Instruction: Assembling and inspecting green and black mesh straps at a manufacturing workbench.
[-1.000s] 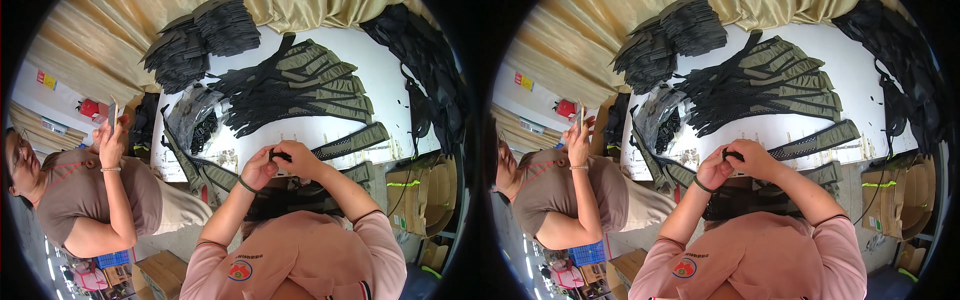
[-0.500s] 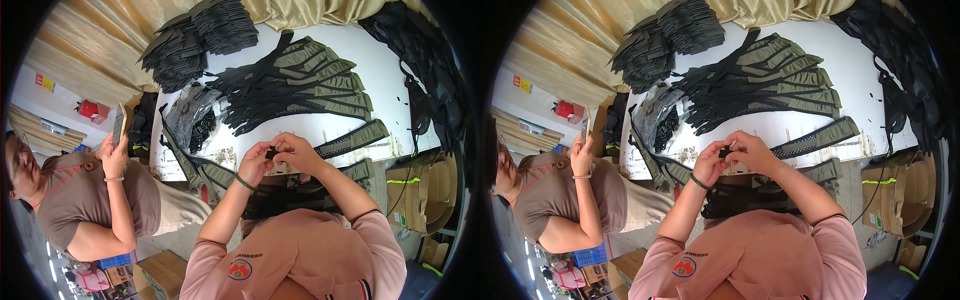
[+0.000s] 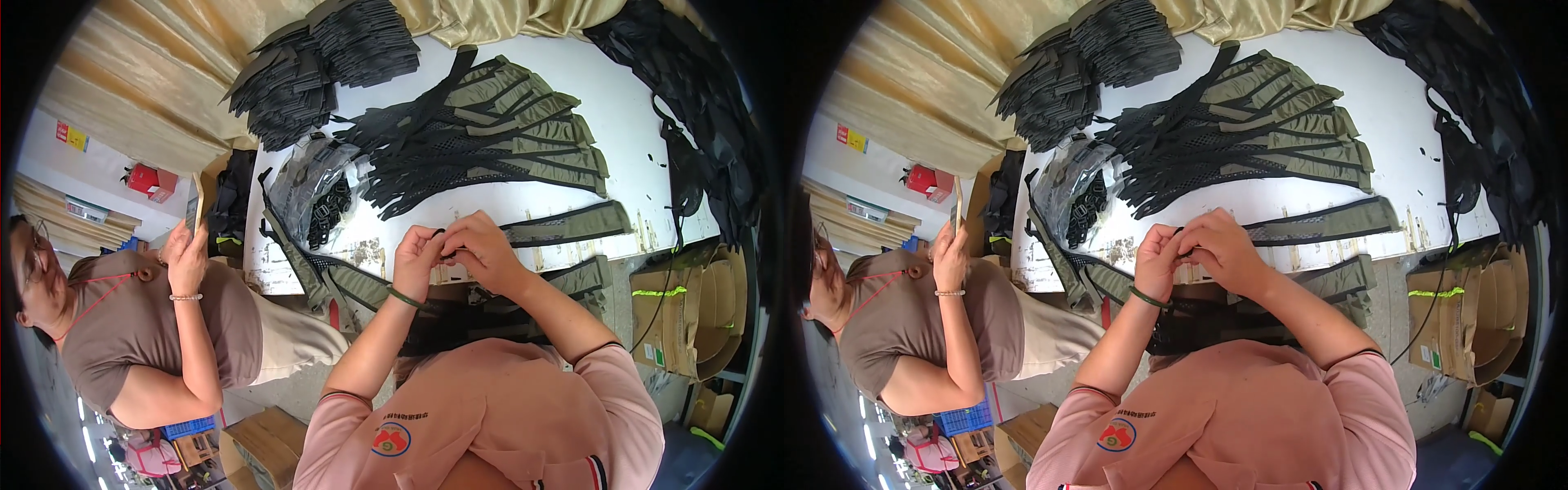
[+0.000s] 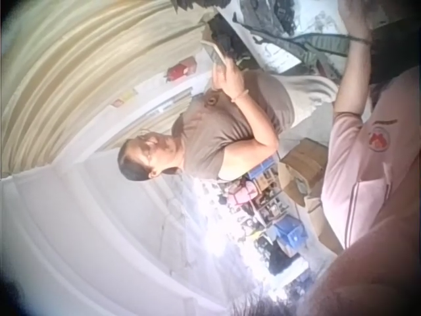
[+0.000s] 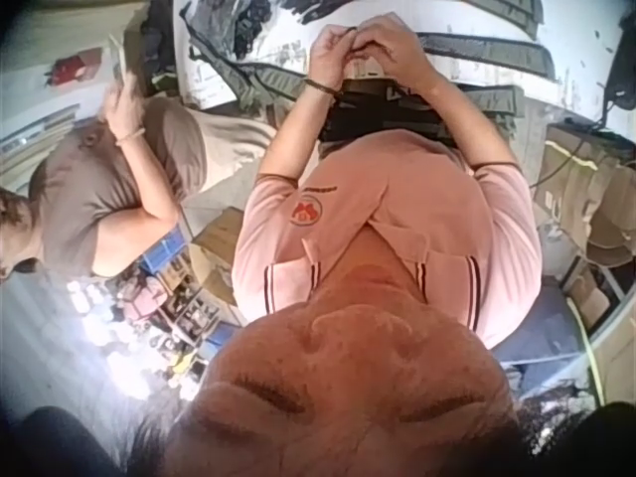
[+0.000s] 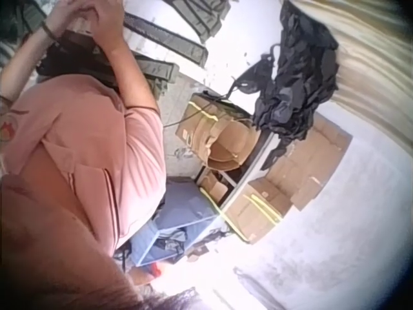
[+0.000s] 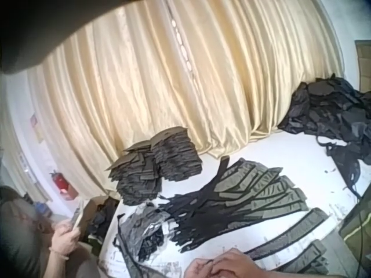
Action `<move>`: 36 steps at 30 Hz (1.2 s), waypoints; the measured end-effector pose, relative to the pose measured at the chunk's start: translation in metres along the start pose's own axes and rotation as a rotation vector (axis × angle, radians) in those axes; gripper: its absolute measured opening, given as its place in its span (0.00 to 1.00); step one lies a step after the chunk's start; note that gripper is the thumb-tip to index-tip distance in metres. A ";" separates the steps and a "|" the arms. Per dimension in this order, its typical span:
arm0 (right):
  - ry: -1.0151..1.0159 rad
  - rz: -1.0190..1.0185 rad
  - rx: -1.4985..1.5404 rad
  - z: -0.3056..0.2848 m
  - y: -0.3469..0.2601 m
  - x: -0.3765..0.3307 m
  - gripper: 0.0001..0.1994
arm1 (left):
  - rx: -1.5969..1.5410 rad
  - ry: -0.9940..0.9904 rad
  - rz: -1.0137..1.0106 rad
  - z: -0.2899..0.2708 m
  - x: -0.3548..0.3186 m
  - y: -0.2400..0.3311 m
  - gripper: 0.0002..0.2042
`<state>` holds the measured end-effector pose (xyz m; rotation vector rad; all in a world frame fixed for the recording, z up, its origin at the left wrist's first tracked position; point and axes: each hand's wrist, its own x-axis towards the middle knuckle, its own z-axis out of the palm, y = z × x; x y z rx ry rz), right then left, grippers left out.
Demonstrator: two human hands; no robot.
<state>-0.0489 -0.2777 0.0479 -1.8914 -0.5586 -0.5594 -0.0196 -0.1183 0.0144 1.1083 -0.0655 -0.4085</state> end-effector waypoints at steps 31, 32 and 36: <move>0.066 0.959 0.909 -0.012 -0.005 0.000 0.10 | 0.407 -0.242 0.450 -0.001 -0.006 -0.004 0.15; -0.033 0.911 0.814 -0.016 0.000 -0.001 0.10 | 0.405 -0.245 0.452 -0.001 -0.005 -0.003 0.15; -0.194 0.464 0.087 -0.021 0.010 -0.004 0.06 | 0.620 -0.314 0.437 -0.003 -0.008 0.000 0.15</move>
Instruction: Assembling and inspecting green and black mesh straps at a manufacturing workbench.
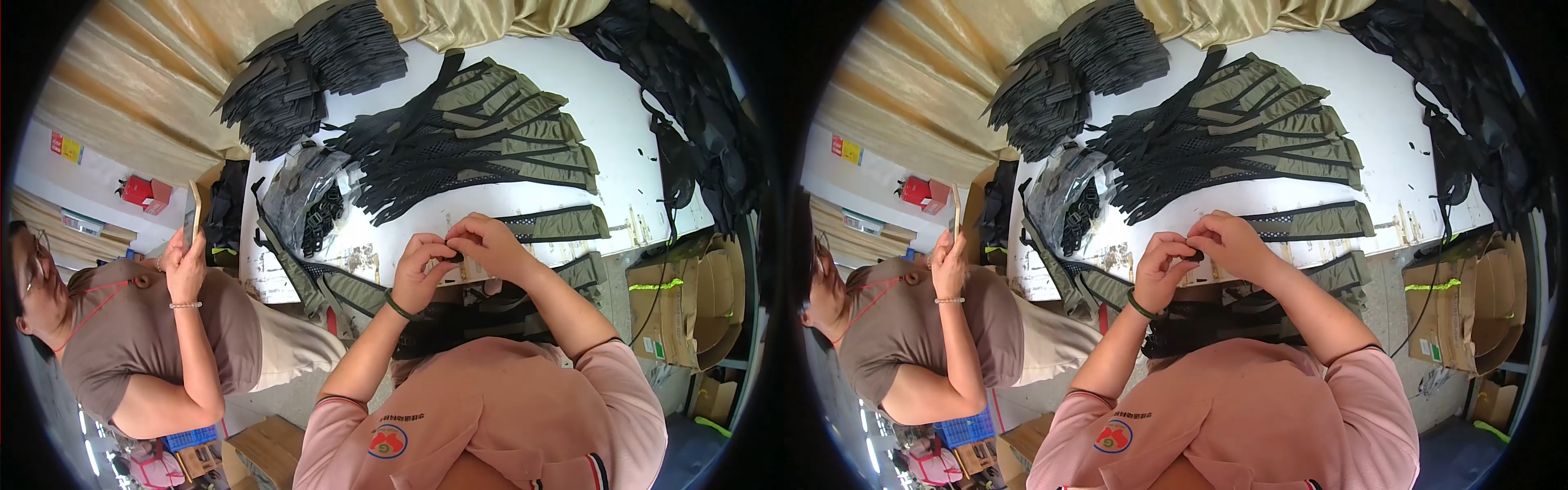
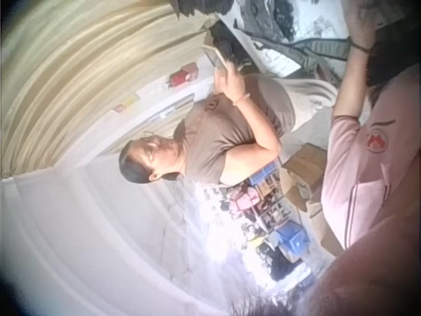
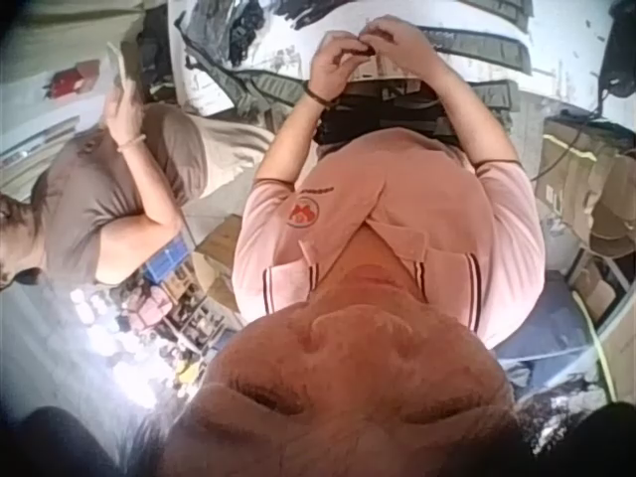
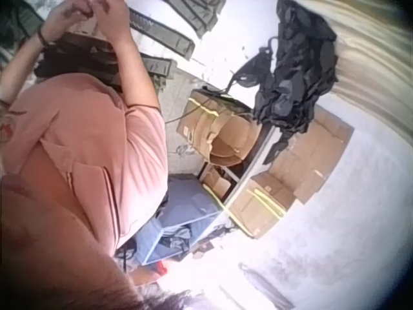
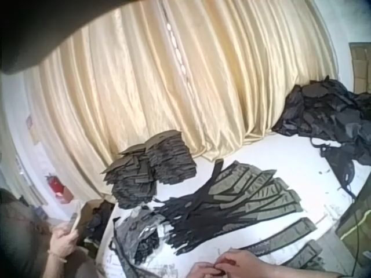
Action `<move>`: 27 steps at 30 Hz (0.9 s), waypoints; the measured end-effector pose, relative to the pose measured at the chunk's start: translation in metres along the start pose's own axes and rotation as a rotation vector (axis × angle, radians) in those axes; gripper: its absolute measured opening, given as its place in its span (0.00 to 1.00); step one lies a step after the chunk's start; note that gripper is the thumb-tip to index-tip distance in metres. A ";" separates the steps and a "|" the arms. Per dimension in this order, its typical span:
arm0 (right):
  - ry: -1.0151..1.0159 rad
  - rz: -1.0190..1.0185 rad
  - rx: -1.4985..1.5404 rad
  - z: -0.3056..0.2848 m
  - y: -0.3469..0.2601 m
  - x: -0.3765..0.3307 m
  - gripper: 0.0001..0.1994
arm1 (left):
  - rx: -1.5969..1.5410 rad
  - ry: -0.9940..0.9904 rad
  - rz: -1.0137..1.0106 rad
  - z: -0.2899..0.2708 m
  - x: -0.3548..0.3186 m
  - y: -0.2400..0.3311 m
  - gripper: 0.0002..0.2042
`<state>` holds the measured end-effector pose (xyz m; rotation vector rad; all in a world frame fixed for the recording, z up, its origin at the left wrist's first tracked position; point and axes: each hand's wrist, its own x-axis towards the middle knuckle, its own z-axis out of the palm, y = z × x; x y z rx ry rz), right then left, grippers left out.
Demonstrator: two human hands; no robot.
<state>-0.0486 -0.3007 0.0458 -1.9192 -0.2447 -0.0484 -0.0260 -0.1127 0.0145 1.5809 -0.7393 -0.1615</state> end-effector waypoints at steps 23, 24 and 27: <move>-0.914 0.422 -0.332 -0.073 0.025 -0.021 0.17 | 0.006 -0.025 -1.070 -0.072 -0.164 0.008 0.14; -0.632 0.260 -0.322 -0.077 0.042 -0.007 0.16 | 0.159 -0.111 -1.101 -0.077 -0.154 0.014 0.17; 0.102 -0.125 -0.613 -0.085 0.072 0.042 0.21 | 0.437 -0.187 -0.710 -0.091 -0.122 0.010 0.17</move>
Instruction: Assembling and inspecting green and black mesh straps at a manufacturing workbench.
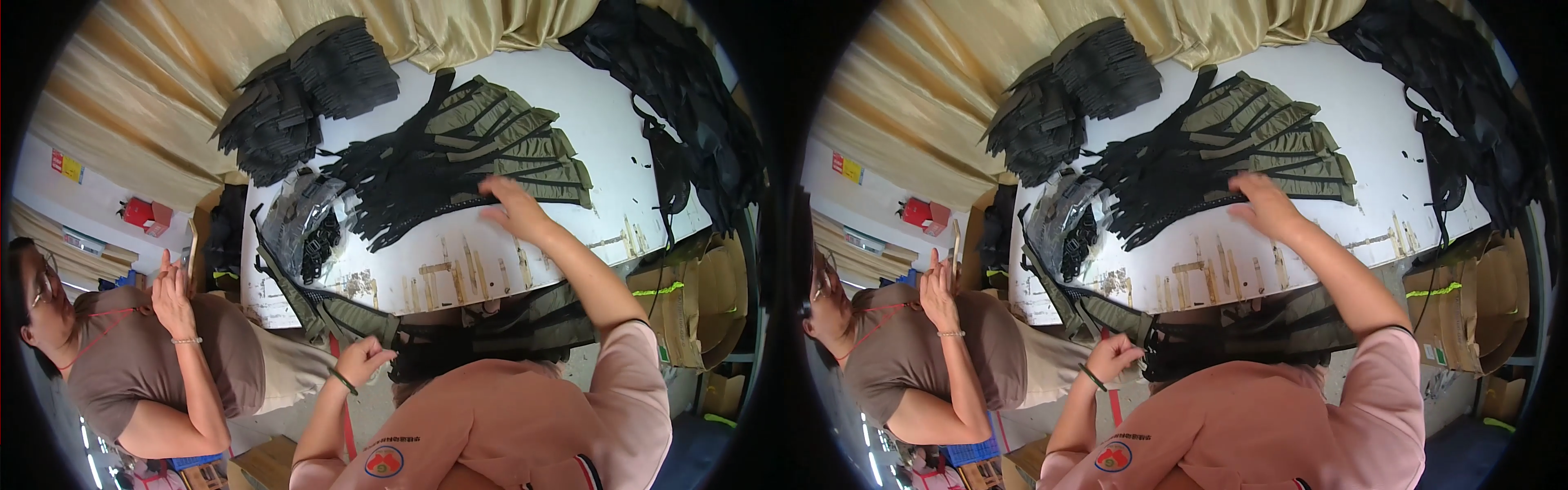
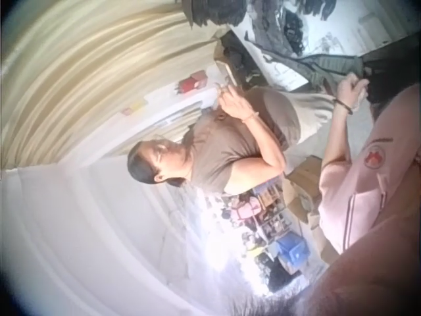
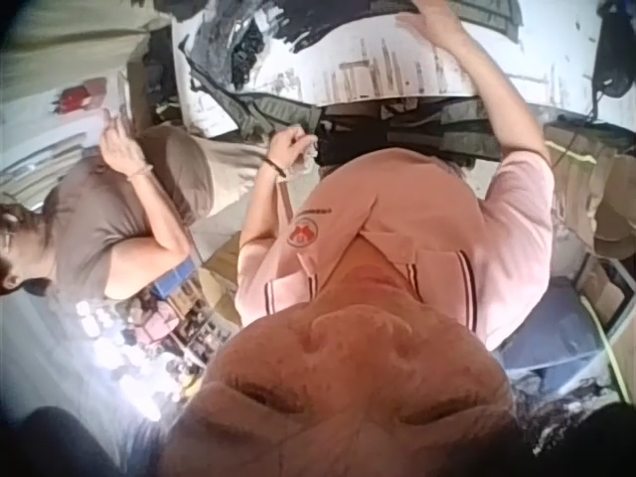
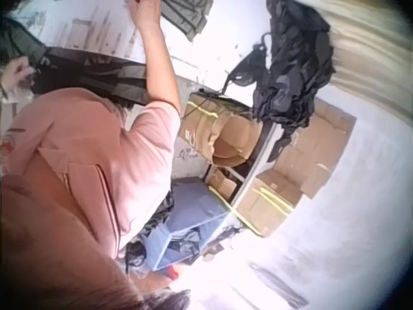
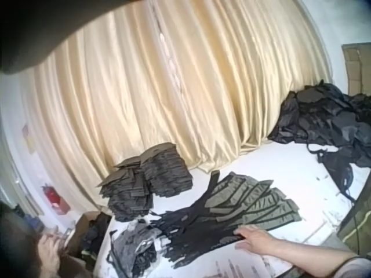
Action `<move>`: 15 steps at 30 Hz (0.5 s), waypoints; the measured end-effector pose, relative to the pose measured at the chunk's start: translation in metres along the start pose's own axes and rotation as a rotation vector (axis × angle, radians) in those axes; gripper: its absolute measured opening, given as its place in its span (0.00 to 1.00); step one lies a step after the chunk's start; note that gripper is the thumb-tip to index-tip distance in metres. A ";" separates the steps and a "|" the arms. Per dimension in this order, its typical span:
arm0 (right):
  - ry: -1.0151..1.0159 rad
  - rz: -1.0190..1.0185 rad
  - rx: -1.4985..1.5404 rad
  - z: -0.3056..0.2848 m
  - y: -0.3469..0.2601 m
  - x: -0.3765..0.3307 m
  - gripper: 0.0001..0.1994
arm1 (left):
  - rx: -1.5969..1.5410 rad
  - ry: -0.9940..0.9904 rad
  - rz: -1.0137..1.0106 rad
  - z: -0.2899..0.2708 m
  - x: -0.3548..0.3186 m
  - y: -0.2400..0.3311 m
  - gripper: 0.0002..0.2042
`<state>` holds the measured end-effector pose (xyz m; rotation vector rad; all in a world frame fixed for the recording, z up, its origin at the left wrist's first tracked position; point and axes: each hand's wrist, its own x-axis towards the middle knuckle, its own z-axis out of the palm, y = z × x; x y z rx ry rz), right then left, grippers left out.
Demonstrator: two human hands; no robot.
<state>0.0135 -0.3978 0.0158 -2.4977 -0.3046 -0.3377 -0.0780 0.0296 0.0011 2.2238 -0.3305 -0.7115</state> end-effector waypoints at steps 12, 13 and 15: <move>0.039 0.162 -0.440 0.060 0.032 0.024 0.41 | 0.551 0.825 0.487 -0.068 0.263 0.124 0.19; 0.029 0.170 -0.438 0.061 0.034 0.023 0.40 | 0.628 0.792 0.348 -0.067 0.278 0.134 0.20; 0.010 0.178 -0.420 0.060 0.031 0.023 0.40 | 0.776 0.671 0.095 -0.073 0.295 0.141 0.21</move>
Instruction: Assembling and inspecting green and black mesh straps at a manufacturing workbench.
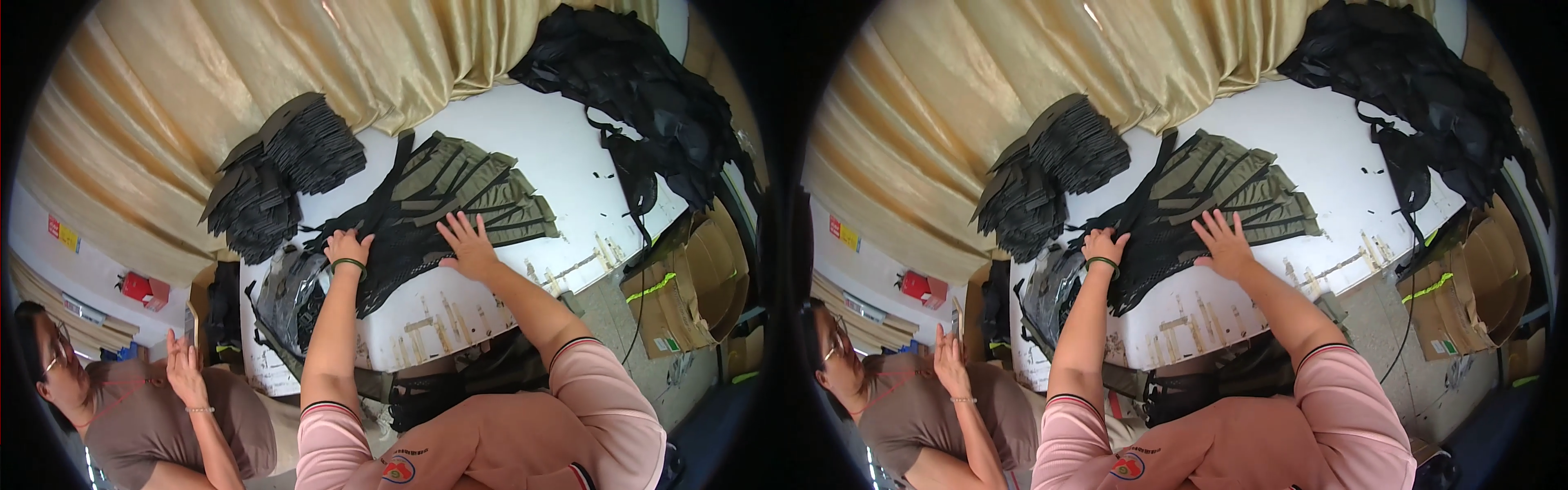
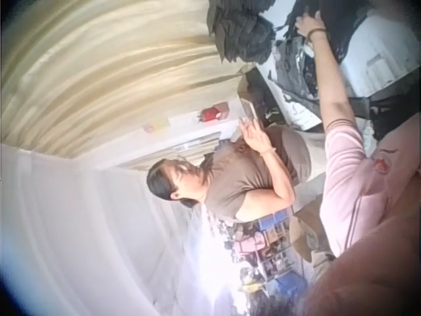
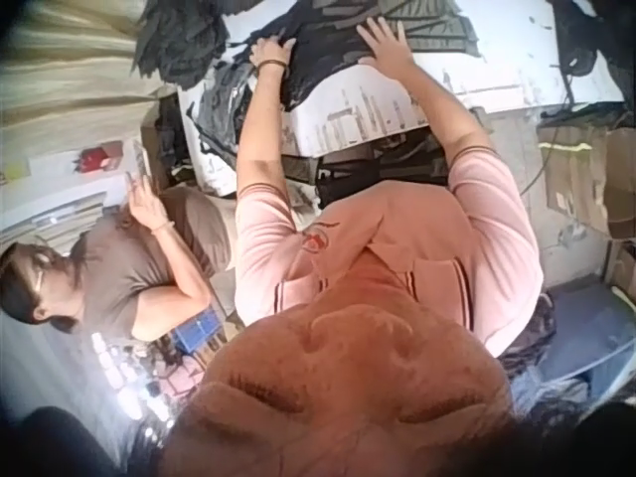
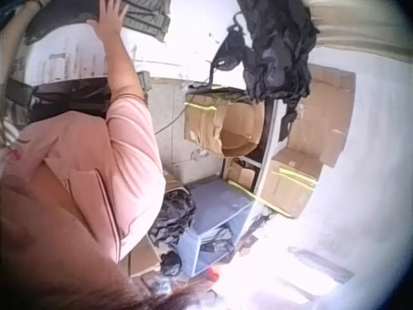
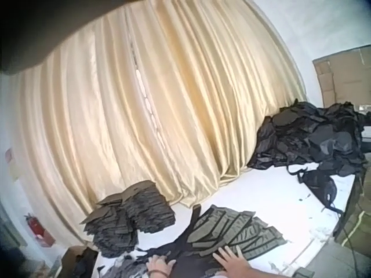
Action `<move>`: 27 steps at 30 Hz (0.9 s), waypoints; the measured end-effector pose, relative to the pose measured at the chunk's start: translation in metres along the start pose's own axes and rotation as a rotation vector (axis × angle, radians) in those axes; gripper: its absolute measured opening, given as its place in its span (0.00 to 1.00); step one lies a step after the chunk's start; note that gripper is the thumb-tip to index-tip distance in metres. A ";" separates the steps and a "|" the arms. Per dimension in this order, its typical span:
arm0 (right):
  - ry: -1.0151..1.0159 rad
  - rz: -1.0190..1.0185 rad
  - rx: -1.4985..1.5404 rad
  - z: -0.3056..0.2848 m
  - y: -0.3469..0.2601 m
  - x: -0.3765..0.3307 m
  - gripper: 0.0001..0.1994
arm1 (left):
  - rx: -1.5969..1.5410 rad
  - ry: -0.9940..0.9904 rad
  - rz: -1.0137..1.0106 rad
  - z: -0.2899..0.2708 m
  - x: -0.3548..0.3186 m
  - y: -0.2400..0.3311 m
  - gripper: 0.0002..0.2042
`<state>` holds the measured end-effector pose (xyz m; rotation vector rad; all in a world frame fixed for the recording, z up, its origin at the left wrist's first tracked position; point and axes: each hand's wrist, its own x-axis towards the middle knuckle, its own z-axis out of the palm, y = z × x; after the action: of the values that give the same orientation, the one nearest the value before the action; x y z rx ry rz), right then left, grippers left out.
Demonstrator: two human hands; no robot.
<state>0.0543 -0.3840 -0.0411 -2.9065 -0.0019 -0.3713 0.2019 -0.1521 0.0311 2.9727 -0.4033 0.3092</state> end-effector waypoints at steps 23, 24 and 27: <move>0.285 -0.358 0.600 -0.029 -0.060 -0.003 0.21 | -1.542 -0.850 -0.036 -0.102 -0.226 0.026 0.13; 0.355 -0.305 0.708 -0.026 -0.057 0.002 0.12 | -1.541 -0.848 -0.035 -0.108 -0.231 0.024 0.13; 0.533 -0.272 0.727 -0.061 -0.038 0.012 0.13 | -1.678 -0.497 -0.123 -0.127 -0.239 0.002 0.21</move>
<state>0.0493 -0.3599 0.0276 -2.0269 -0.3676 -0.9490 -0.0476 -0.0756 0.1027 1.3431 -0.2657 -0.5490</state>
